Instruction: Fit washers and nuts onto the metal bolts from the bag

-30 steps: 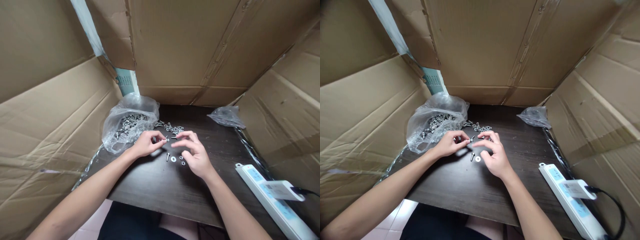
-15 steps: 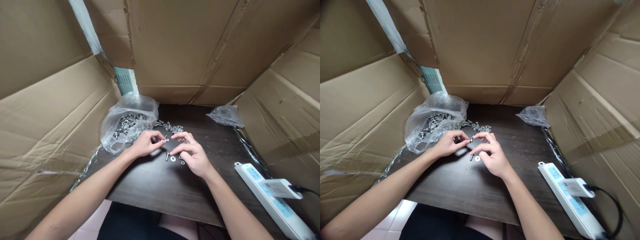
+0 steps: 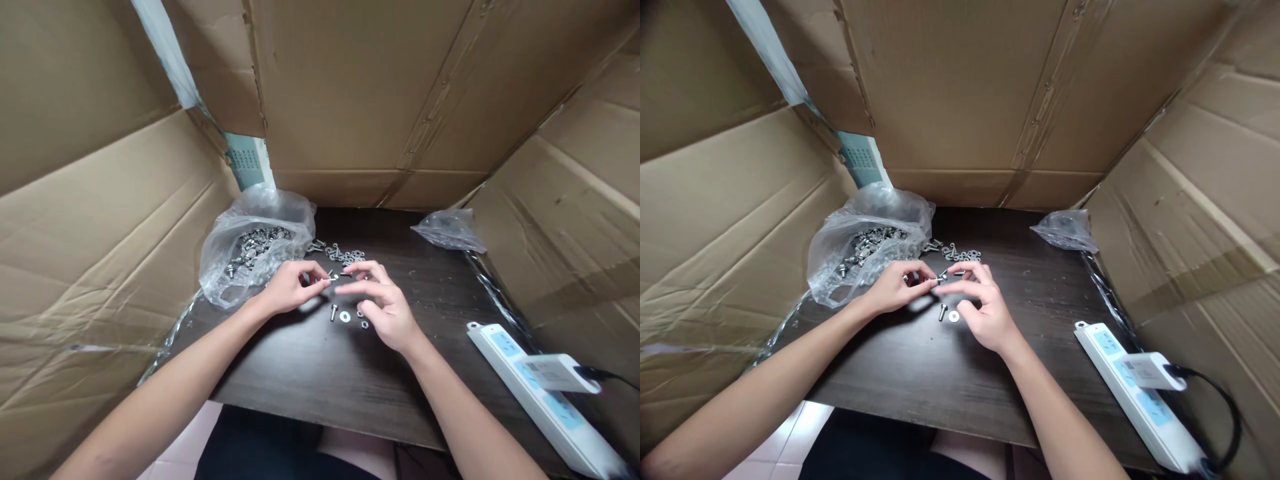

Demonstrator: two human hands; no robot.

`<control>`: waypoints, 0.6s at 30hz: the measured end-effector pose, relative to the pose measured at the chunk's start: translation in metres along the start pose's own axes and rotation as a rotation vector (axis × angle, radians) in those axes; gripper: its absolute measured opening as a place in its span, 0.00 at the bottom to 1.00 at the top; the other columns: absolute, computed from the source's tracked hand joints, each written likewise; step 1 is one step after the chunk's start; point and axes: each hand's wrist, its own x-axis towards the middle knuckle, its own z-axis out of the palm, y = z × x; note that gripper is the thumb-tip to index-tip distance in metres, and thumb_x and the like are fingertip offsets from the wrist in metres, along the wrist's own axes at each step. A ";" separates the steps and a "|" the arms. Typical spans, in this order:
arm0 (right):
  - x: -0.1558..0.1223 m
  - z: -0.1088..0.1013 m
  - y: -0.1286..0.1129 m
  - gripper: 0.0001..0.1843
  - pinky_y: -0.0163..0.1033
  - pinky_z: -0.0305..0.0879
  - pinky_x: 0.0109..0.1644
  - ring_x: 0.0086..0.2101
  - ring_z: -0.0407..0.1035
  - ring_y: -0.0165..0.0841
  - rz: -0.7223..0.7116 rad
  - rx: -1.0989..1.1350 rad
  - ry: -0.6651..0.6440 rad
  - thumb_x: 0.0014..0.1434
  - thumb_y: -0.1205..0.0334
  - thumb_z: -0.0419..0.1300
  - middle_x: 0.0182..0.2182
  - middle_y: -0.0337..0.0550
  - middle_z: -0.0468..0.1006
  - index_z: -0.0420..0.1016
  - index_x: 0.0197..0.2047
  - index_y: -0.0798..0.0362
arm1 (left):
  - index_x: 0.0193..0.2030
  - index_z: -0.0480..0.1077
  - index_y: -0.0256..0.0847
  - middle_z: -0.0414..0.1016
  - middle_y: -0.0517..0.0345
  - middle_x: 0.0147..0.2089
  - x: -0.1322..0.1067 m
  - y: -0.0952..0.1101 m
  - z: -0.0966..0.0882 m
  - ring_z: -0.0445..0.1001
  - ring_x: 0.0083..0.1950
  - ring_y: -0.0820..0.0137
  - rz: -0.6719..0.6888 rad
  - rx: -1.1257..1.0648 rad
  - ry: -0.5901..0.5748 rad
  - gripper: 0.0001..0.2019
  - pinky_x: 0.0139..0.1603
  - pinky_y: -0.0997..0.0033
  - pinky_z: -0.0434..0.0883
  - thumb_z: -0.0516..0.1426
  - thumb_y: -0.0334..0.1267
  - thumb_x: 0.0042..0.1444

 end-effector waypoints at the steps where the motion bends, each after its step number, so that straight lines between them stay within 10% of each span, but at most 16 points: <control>1: 0.001 0.000 0.001 0.26 0.50 0.66 0.54 0.51 0.66 0.42 0.020 -0.011 0.047 0.51 0.72 0.53 0.52 0.44 0.72 0.84 0.47 0.45 | 0.36 0.79 0.38 0.80 0.57 0.32 0.000 0.001 0.000 0.74 0.31 0.73 0.000 -0.002 0.001 0.08 0.29 0.76 0.65 0.62 0.40 0.59; 8: 0.000 0.012 0.024 0.16 0.44 0.70 0.43 0.37 0.70 0.37 0.210 -0.197 0.113 0.62 0.61 0.58 0.45 0.47 0.74 0.78 0.52 0.52 | 0.37 0.78 0.39 0.80 0.58 0.33 0.001 -0.003 -0.001 0.74 0.31 0.73 0.015 0.055 0.025 0.07 0.32 0.75 0.67 0.62 0.39 0.60; 18: 0.011 0.036 0.027 0.26 0.59 0.61 0.58 0.58 0.59 0.52 0.148 -0.724 -0.136 0.69 0.59 0.53 0.62 0.60 0.65 0.66 0.68 0.54 | 0.39 0.76 0.40 0.78 0.57 0.33 0.000 -0.012 0.001 0.74 0.34 0.69 0.034 0.354 0.100 0.06 0.37 0.69 0.66 0.60 0.39 0.61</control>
